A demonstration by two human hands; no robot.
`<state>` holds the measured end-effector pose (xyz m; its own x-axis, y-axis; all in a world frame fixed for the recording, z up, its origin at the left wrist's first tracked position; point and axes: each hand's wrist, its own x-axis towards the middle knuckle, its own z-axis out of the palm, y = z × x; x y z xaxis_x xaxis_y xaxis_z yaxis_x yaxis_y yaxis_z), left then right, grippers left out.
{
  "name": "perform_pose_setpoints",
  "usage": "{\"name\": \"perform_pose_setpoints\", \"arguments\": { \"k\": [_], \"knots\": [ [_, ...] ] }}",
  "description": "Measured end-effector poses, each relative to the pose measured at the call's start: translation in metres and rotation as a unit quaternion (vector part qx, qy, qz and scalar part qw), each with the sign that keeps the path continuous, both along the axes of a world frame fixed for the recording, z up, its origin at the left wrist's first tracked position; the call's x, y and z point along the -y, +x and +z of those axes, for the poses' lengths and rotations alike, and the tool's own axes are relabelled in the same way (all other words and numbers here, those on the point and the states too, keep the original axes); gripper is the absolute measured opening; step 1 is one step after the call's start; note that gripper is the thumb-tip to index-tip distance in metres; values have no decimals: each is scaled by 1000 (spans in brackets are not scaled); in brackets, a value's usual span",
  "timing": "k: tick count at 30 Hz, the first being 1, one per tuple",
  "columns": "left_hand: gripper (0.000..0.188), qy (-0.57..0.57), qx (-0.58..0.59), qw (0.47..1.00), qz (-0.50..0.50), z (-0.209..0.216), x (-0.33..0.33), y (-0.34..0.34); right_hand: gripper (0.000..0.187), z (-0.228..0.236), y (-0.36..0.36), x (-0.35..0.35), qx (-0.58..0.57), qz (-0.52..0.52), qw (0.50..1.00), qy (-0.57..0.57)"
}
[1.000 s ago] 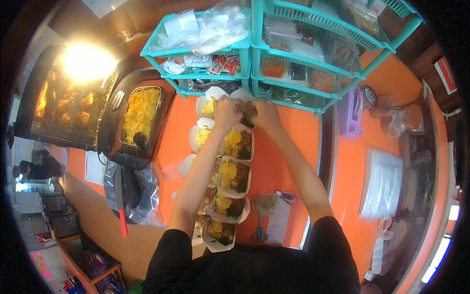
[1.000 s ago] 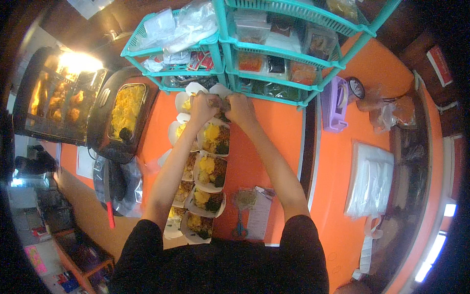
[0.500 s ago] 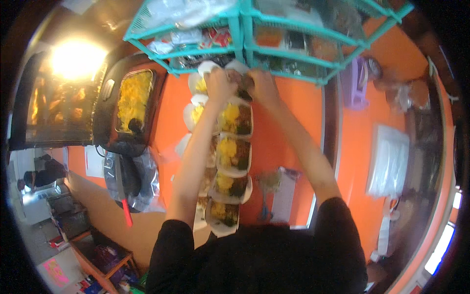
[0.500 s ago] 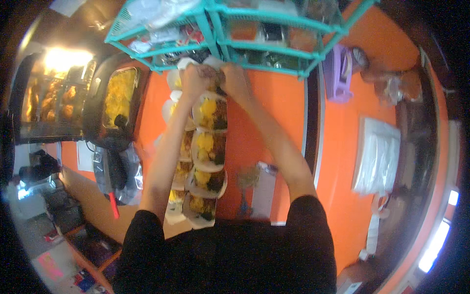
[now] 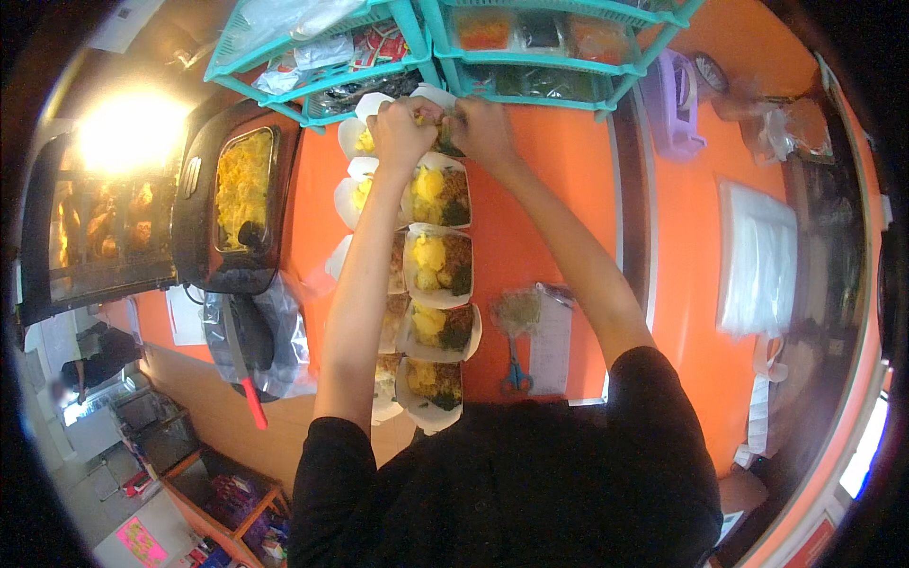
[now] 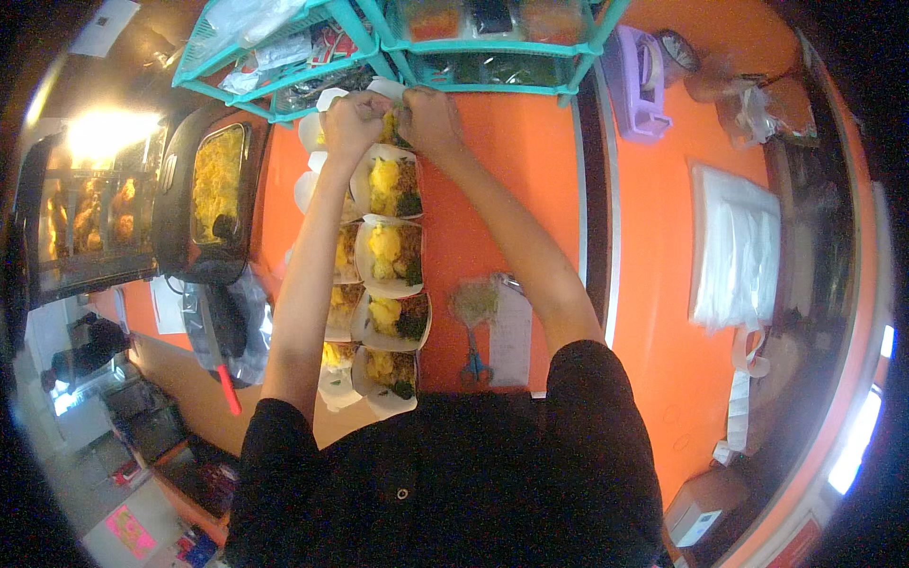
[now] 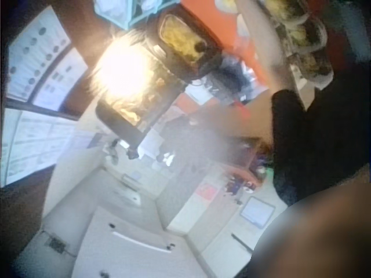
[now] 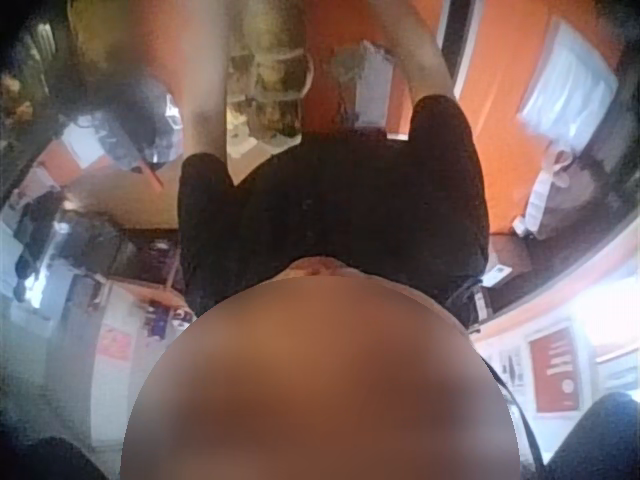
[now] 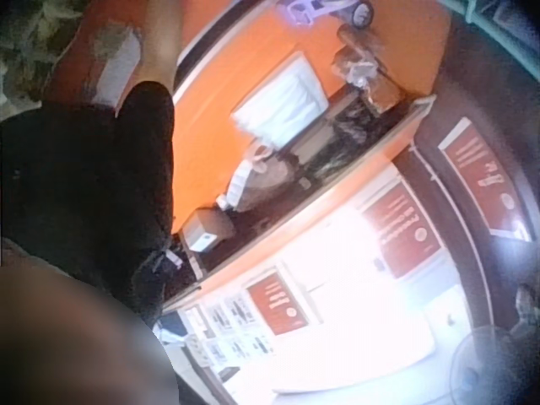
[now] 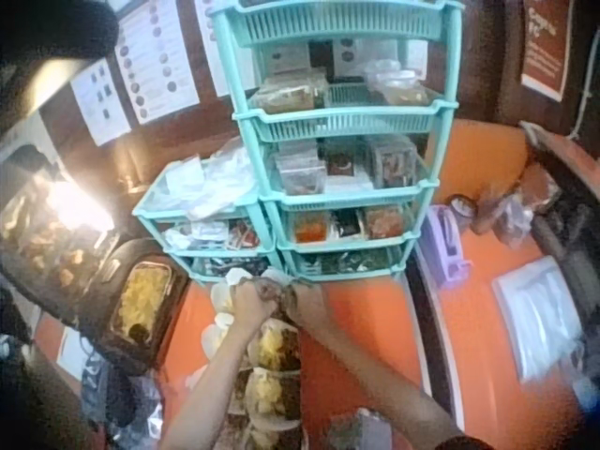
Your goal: The person assembles food containers by adding green garnish and bread pieces to pre-filled compartments. They use scissors to cut garnish packets and place contents into each container, then add bread from a bag into the same containers.
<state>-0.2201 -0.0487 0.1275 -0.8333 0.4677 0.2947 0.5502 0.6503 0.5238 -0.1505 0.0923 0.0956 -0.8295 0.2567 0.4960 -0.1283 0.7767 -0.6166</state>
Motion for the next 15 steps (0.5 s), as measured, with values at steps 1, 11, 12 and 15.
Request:
{"name": "perform_pose_setpoints", "arguments": {
  "k": [1,11,12,15],
  "knots": [
    [12,23,-42,999,3,7,1,5,16,4,3,0,8,-13,1000,-2],
    [12,144,213,963,-75,83,85,216,28,14,239,-14,111,75,819,-558],
    [12,133,301,939,-102,79,92,244,33,5,262,-4,173,60,788,-588],
    [16,177,558,801,-123,42,98,323,41,-31,304,37,265,1,923,-279]
  ]
}}
